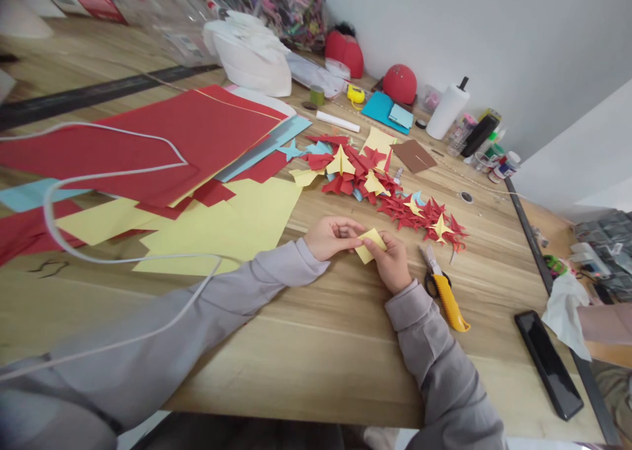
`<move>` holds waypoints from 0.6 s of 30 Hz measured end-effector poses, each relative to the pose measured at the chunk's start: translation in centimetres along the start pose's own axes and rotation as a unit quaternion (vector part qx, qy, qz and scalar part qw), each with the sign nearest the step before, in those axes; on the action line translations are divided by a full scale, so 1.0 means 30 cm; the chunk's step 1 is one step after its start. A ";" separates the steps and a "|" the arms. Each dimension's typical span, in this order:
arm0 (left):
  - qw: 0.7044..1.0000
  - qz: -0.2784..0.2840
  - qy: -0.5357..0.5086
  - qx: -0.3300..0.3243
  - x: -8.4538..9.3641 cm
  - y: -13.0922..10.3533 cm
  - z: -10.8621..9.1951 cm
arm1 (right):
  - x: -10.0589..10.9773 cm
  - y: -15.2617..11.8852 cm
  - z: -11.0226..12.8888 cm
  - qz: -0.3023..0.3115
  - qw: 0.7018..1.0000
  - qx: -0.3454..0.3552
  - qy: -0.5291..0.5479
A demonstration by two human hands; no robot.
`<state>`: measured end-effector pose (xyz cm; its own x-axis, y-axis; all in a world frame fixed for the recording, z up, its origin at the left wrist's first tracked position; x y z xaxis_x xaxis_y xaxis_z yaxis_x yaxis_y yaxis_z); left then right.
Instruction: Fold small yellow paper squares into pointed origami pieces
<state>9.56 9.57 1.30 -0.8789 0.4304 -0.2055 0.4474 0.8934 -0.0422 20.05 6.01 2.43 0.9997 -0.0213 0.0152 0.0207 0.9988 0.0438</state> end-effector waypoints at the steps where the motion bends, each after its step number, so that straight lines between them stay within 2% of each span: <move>1: 1.000 0.009 -0.003 0.002 -0.004 0.000 0.001 | -0.002 0.000 -0.002 0.004 1.000 -0.003 0.002; 5: 0.999 0.034 -0.017 0.019 -0.012 0.001 0.004 | -0.004 0.000 -0.004 0.013 1.000 -0.008 0.025; 11: 0.999 0.042 -0.025 0.024 -0.019 -0.002 -0.003 | 0.021 -0.002 -0.009 -0.026 0.998 -0.005 0.058; 18: 1.000 0.000 -0.025 0.018 0.004 0.001 0.002 | 0.038 0.000 -0.016 -0.051 0.997 -0.004 0.066</move>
<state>9.48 9.65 1.20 -0.8699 0.4231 -0.2533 0.4543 0.8875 -0.0778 21.18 6.01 1.98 0.9857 -0.1181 -0.1200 0.1226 0.9920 0.0305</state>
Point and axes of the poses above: each hand's wrist, its own y-axis towards the middle knuckle, its own x-axis out of the back of the hand, z = x × y, the point moved 10 cm from there along y, towards the middle knuckle, and after that the axes turned 8 degrees about y, right-handed, at the moved point
